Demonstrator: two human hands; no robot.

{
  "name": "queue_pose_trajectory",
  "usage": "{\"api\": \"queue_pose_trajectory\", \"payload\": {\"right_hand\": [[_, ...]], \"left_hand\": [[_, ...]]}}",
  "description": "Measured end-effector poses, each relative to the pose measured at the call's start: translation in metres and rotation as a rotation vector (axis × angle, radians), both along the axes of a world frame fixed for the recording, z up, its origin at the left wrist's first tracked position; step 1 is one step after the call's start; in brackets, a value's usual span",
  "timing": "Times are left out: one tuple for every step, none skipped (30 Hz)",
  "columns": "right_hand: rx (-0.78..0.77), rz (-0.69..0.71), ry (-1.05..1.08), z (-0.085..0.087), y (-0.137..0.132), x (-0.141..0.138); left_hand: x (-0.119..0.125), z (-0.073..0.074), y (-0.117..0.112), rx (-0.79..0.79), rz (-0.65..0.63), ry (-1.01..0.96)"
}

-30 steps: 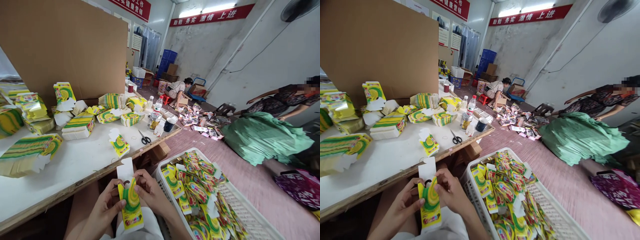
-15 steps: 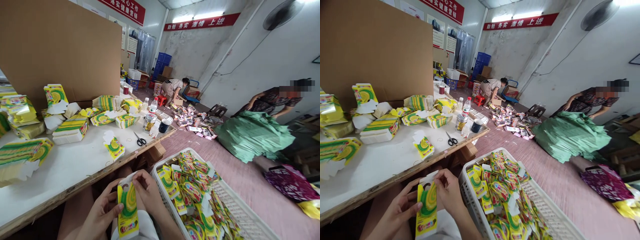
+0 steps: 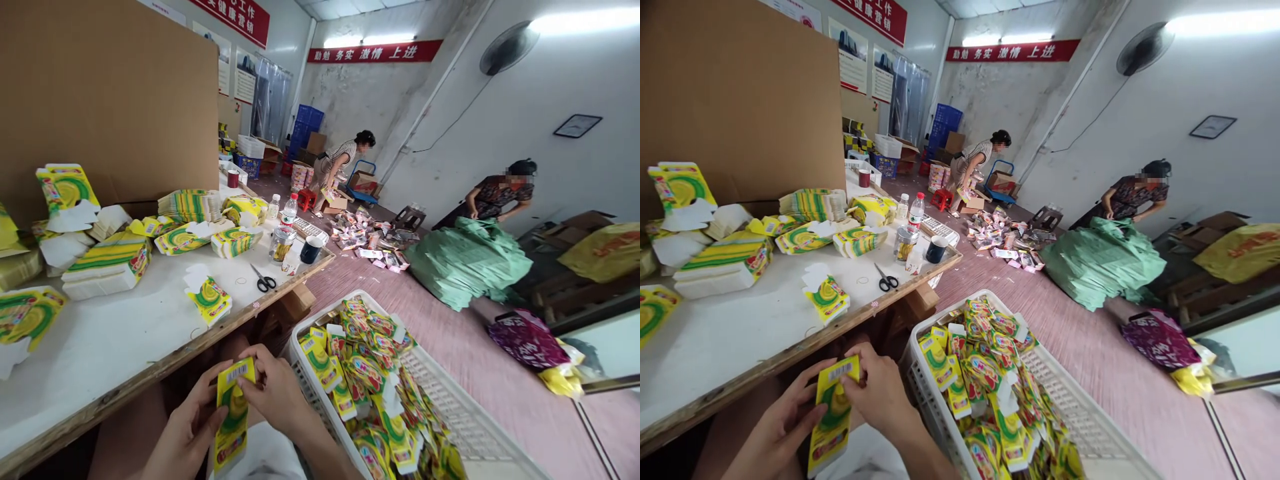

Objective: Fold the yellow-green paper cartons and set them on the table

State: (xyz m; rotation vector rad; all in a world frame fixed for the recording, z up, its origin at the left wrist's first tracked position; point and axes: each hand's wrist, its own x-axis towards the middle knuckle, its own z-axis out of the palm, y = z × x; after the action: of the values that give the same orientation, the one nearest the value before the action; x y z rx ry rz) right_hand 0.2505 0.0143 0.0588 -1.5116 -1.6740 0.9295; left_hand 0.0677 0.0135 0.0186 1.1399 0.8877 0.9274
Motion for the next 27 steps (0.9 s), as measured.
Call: {"api": "queue_pose_trajectory", "payload": {"right_hand": [[-0.006, 0.021, 0.003, 0.001, 0.000, 0.000], [-0.016, 0.045, 0.010, 0.001, 0.000, -0.001], [-0.026, 0.061, 0.014, 0.001, 0.000, -0.002], [-0.032, 0.063, 0.007, 0.001, -0.001, -0.002], [-0.032, 0.047, -0.009, 0.001, -0.001, -0.004], [-0.026, 0.016, -0.032, 0.000, -0.001, -0.004], [-0.015, -0.019, -0.055, 0.000, -0.002, -0.005], [-0.002, -0.047, -0.067, 0.000, -0.002, -0.005], [0.013, -0.055, -0.064, 0.000, -0.003, -0.004], [0.029, -0.042, -0.045, 0.000, -0.003, -0.003], [0.048, -0.016, -0.014, 0.000, -0.004, -0.001], [0.063, 0.013, 0.027, 0.000, -0.005, 0.001], [0.071, 0.028, 0.079, 0.000, -0.006, 0.003], [0.072, 0.025, 0.133, 0.000, -0.008, 0.005], [0.068, 0.004, 0.181, -0.001, -0.009, 0.007], [0.063, -0.030, 0.220, -0.001, -0.011, 0.010], [0.058, -0.063, 0.247, 0.000, -0.013, 0.014], [0.055, -0.089, 0.266, 0.002, -0.015, 0.021], [0.069, -0.130, 0.237, 0.006, -0.017, 0.032], [0.097, -0.195, 0.165, 0.011, -0.021, 0.045], [0.126, -0.271, 0.090, 0.019, -0.025, 0.063], [0.189, -0.403, -0.084, 0.026, -0.029, 0.082], [0.239, -0.526, -0.183, 0.034, -0.034, 0.102], [0.263, -0.601, -0.228, 0.040, -0.039, 0.120], [0.290, -0.675, -0.291, 0.044, -0.043, 0.135], [0.295, -0.699, -0.315, 0.045, -0.046, 0.145], [0.285, -0.681, -0.319, 0.043, -0.045, 0.148]], "left_hand": [[0.002, 0.001, -0.001, -0.013, 0.029, -0.014], [0.004, 0.003, -0.002, -0.025, 0.057, -0.030], [0.007, 0.005, -0.004, -0.032, 0.083, -0.043], [0.010, 0.007, -0.007, -0.031, 0.109, -0.049], [0.013, 0.008, -0.009, -0.025, 0.129, -0.045], [0.015, 0.009, -0.010, -0.019, 0.142, -0.036], [0.017, 0.010, -0.011, -0.012, 0.155, -0.027], [0.017, 0.010, -0.011, -0.009, 0.168, -0.018], [0.016, 0.010, -0.010, -0.010, 0.178, -0.014], [0.015, 0.011, -0.009, -0.014, 0.181, -0.012], [0.014, 0.011, -0.007, -0.019, 0.171, -0.013], [0.014, 0.012, -0.006, -0.023, 0.151, -0.015], [0.014, 0.013, -0.004, -0.025, 0.124, -0.016], [0.016, 0.014, -0.003, -0.020, 0.097, -0.018], [0.019, 0.015, -0.003, -0.006, 0.070, -0.022], [0.023, 0.015, -0.003, 0.012, 0.048, -0.025], [0.027, 0.015, -0.003, 0.027, 0.023, -0.025], [0.031, 0.014, -0.003, 0.038, 0.001, -0.021], [0.034, 0.012, -0.003, 0.043, -0.020, -0.014], [0.036, 0.009, -0.002, 0.040, -0.031, -0.005], [0.036, 0.007, -0.001, 0.033, -0.028, 0.004], [0.034, 0.004, 0.001, 0.027, -0.014, 0.012], [0.032, 0.002, 0.003, 0.022, 0.006, 0.021], [0.030, 0.000, 0.005, 0.020, 0.037, 0.032], [0.027, -0.001, 0.007, 0.021, 0.066, 0.043], [0.025, -0.001, 0.009, 0.025, 0.089, 0.050], [0.024, -0.001, 0.009, 0.031, 0.106, 0.056]]}}
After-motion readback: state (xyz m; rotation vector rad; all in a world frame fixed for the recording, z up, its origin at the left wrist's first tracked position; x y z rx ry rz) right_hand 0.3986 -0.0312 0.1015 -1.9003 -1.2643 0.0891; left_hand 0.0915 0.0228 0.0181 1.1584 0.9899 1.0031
